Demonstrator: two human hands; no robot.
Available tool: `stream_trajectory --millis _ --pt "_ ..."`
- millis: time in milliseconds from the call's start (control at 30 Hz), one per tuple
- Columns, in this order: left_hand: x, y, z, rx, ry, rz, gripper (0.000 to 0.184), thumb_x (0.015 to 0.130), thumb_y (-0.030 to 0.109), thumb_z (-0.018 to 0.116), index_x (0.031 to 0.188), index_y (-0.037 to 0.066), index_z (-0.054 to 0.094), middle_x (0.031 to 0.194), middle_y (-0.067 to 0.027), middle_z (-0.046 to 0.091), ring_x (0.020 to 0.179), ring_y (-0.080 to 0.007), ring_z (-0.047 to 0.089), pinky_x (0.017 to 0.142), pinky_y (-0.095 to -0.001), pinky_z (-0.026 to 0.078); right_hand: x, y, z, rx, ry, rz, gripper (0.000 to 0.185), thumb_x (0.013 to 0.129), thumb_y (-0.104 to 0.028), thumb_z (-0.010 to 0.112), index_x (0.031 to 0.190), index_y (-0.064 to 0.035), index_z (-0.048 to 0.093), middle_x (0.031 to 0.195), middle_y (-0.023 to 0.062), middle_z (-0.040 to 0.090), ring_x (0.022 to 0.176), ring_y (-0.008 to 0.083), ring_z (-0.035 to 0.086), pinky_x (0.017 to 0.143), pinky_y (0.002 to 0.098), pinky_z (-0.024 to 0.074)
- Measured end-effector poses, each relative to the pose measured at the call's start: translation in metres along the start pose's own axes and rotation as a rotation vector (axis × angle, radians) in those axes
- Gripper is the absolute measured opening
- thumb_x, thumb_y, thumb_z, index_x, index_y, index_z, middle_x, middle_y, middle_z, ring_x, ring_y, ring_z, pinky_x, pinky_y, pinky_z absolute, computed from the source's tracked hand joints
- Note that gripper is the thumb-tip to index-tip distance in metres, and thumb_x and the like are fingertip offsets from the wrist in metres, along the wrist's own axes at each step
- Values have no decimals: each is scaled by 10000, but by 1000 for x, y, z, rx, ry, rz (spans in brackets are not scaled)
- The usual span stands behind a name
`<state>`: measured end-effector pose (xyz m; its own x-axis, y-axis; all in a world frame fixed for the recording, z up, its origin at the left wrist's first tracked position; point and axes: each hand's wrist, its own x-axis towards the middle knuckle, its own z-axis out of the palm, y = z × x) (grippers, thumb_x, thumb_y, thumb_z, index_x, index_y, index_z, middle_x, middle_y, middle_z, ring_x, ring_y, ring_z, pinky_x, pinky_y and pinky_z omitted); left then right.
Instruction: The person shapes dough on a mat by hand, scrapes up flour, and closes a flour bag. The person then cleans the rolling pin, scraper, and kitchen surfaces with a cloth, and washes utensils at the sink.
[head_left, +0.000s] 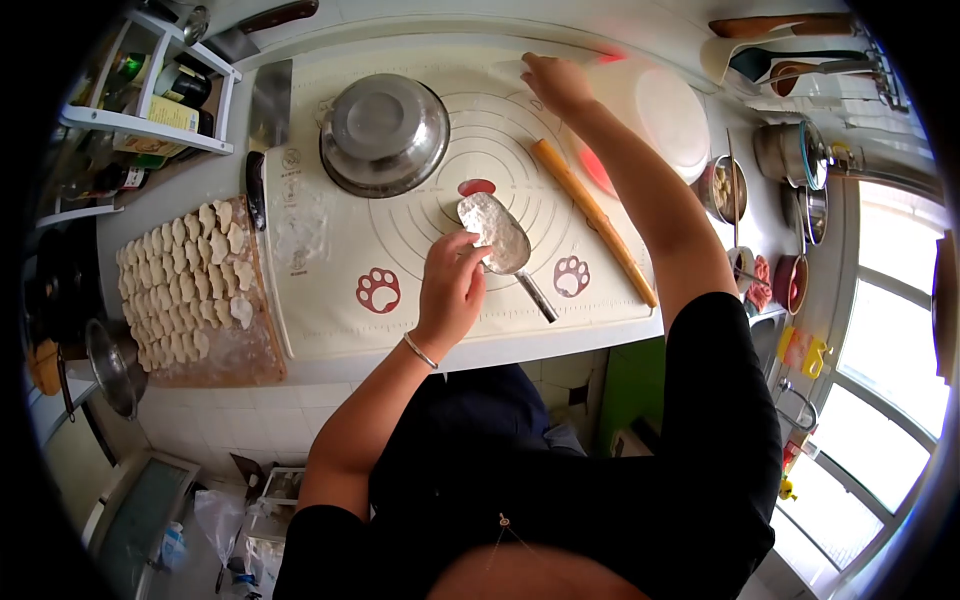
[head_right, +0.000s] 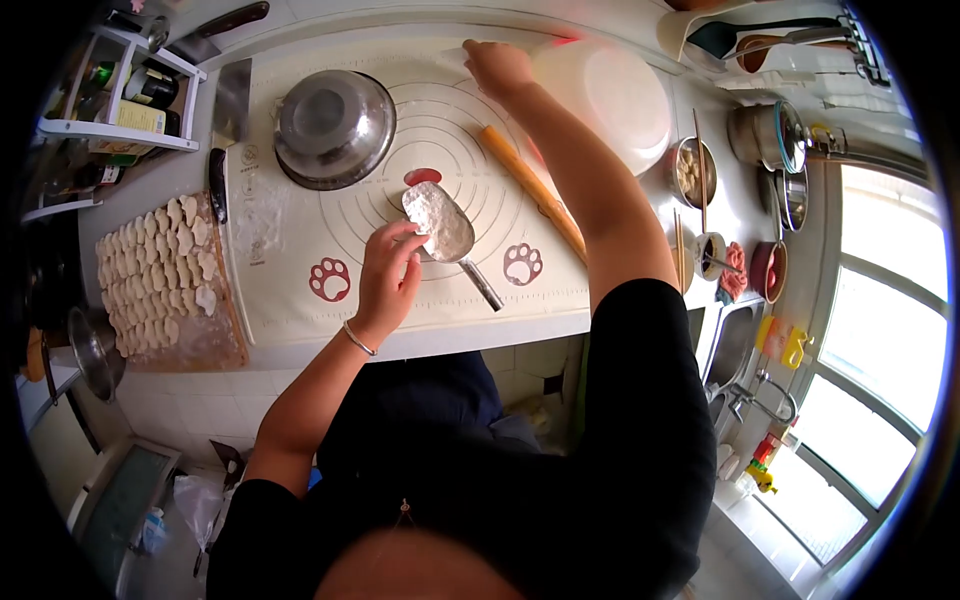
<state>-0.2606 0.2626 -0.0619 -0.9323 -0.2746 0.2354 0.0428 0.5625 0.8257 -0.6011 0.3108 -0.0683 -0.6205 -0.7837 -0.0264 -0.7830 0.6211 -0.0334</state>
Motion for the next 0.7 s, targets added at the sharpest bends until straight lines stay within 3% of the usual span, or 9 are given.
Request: stream_trajectory --millis 67,133,333,400,467,533,633,700 --pt "2 -1 -1 22 -5 20 286 789 -26 551 1057 62 597 1135 -96 529 1096 -288 482 928 -379 400 11 2 14 -7 32 37 172 849 -112 505 1003 -120 581 922 98 659 830 308 639 670 423 515" --pt "0 3 2 -3 -2 9 265 765 -35 565 1017 45 583 1107 -110 524 1068 -309 490 915 -411 402 20 1 35 -80 223 -93 221 842 -93 490 1037 -131 586 971 69 641 879 276 631 677 402 523" --pt "-18 12 14 -30 -40 93 370 689 -82 565 1034 50 580 1094 -102 563 999 -315 538 860 -422 431 -55 -50 29 64 17 -413 277 846 -93 469 1082 -163 596 972 43 629 889 259 624 704 370 529" --pt "-25 14 25 8 -208 104 512 683 -91 563 1170 67 542 1208 -68 527 926 -269 565 794 -386 469 -38 -38 23 113 76 -329 280 853 -103 465 1091 -167 598 1001 41 633 901 262 623 710 377 528" --pt "-31 18 39 40 -314 63 508 710 -77 546 1197 66 533 1248 -64 492 884 -242 577 736 -354 494 -11 -31 11 164 86 -164 305 871 -124 451 1138 -166 592 1103 41 633 967 266 610 760 390 517" --pt "-30 16 46 87 -379 55 472 742 -55 523 1200 58 532 1257 -65 476 862 -228 586 713 -343 505 20 -26 24 108 101 -139 326 869 -101 447 1159 -158 585 1150 46 617 1008 263 596 803 382 507" --pt "-28 6 56 110 -439 126 377 779 -14 518 1148 44 565 1173 -78 502 872 -228 586 726 -341 502 8 -33 52 121 168 -277 329 877 -92 440 1165 -161 584 1168 44 609 1027 256 590 858 367 495" --pt "-29 0 58 95 -443 128 345 784 -1 523 1123 39 576 1139 -78 506 875 -230 587 728 -341 501 -36 -38 54 201 89 -357 329 882 -94 435 1164 -171 587 1181 41 602 1038 254 587 877 362 491"
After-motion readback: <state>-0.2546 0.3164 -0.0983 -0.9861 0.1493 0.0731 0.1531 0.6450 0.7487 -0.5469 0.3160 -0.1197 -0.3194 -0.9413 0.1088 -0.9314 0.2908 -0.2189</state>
